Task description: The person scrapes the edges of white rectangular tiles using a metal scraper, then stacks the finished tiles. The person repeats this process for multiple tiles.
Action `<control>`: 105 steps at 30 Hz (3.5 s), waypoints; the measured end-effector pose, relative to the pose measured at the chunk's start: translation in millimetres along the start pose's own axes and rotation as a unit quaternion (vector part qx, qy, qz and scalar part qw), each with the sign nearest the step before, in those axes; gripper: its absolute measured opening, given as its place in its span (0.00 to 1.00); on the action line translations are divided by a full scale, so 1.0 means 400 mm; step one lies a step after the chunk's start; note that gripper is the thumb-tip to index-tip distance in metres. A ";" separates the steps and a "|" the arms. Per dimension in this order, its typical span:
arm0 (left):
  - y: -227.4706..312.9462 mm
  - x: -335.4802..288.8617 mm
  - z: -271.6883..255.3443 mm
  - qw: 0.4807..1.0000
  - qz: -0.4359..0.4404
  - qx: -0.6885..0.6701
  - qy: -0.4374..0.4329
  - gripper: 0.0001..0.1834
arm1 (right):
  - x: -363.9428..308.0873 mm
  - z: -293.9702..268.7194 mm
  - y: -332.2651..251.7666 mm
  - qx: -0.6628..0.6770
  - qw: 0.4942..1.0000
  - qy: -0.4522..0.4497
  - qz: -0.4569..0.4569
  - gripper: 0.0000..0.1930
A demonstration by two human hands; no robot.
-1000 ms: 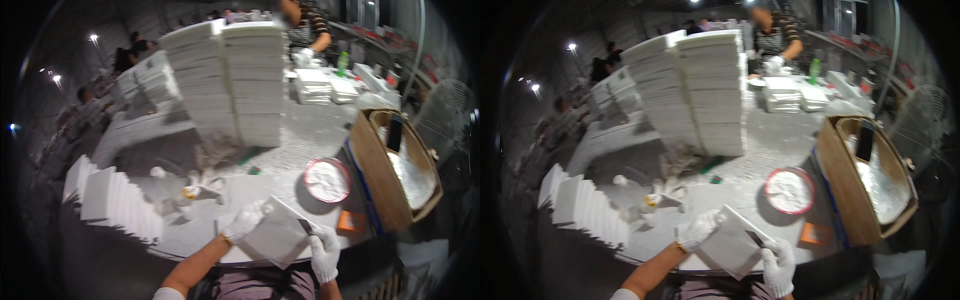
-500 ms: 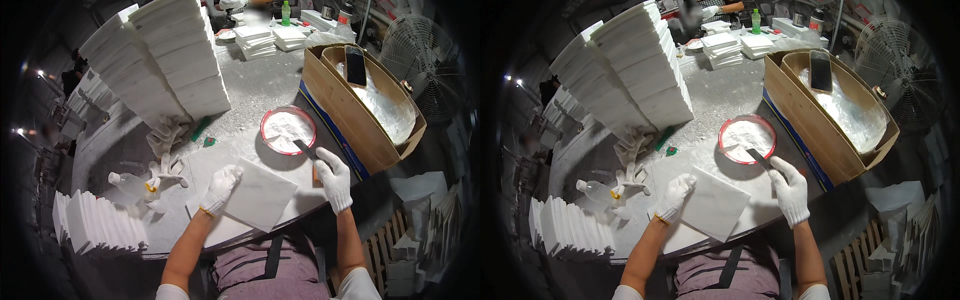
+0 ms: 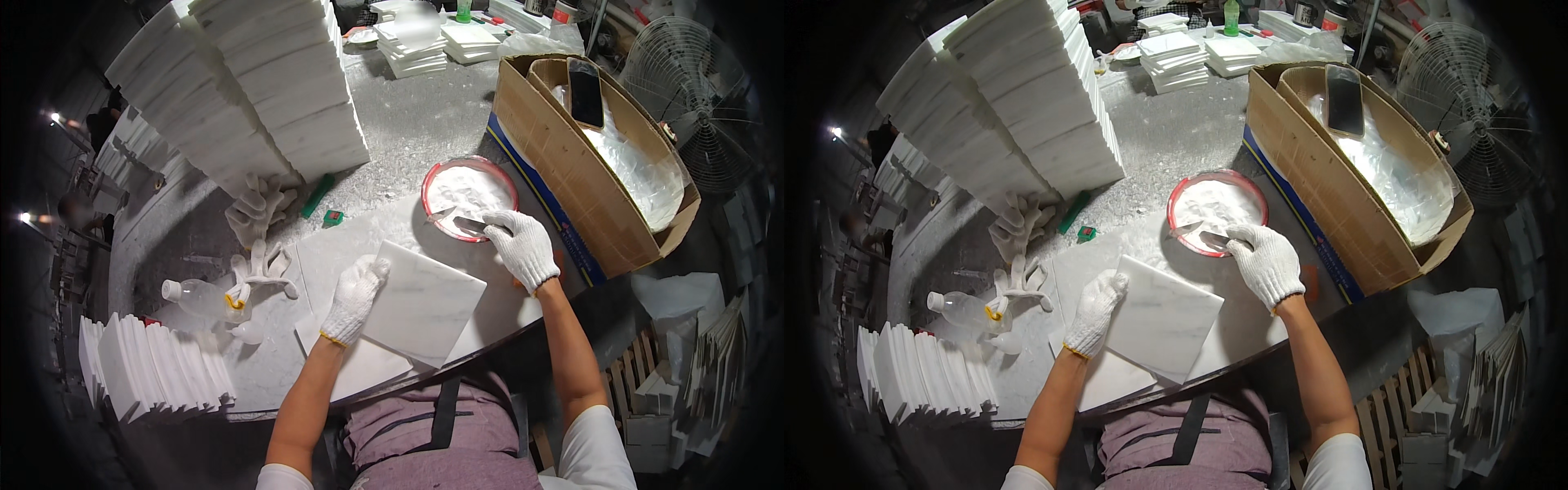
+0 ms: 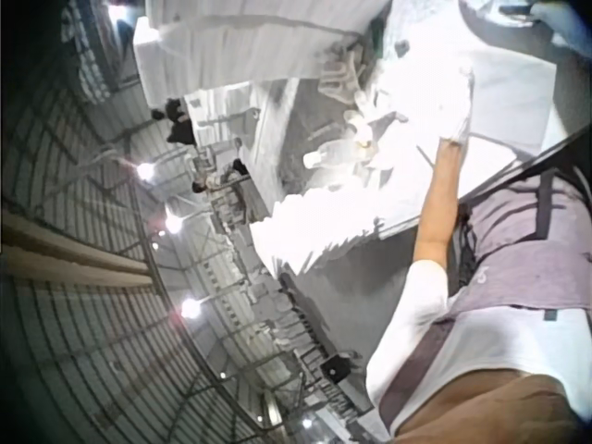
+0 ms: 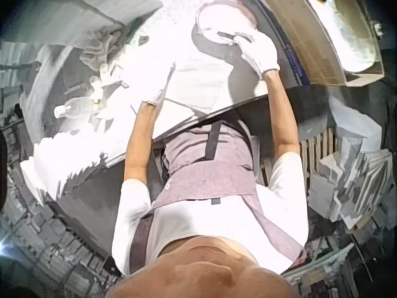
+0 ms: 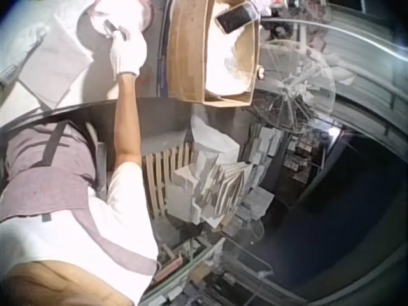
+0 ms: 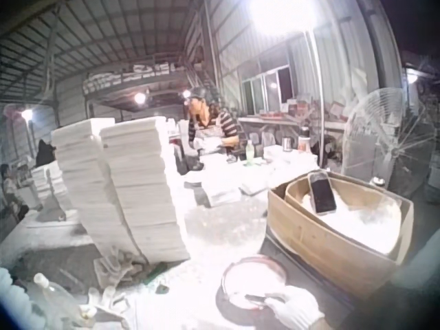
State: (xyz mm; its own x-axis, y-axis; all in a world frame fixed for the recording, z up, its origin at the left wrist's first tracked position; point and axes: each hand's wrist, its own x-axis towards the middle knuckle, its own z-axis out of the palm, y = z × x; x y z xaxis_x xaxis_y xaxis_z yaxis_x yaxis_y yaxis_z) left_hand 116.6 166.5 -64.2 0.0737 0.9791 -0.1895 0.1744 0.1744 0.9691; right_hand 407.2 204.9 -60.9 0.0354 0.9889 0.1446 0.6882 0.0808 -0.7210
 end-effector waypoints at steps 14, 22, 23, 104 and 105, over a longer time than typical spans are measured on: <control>0.004 0.000 0.000 0.999 0.009 0.031 0.007 0.15 | -0.120 -0.072 -0.047 0.405 0.892 -0.063 0.193 0.17; 0.018 0.008 0.018 0.999 -0.037 0.024 0.005 0.13 | -0.182 -0.060 -0.046 0.413 0.889 -0.041 0.193 0.16; 0.014 0.007 0.019 0.999 -0.029 0.026 0.009 0.14 | -0.184 -0.059 -0.047 0.408 0.891 -0.038 0.197 0.15; 0.014 0.012 0.027 0.999 -0.007 0.049 0.022 0.12 | -0.185 -0.025 -0.054 0.314 0.938 0.066 0.133 0.13; 0.011 0.011 0.028 0.999 -0.013 0.030 0.023 0.12 | -0.175 -0.030 -0.042 0.304 0.941 0.074 0.131 0.13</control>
State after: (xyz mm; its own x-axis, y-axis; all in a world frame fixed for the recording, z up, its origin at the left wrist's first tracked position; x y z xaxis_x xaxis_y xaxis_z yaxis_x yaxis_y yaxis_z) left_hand 128.7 170.6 -62.8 0.0234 0.9784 -0.2055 0.2345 0.1945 0.9525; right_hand 401.9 132.8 -50.9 0.2777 0.9602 -0.0311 0.1025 -0.0618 -0.9928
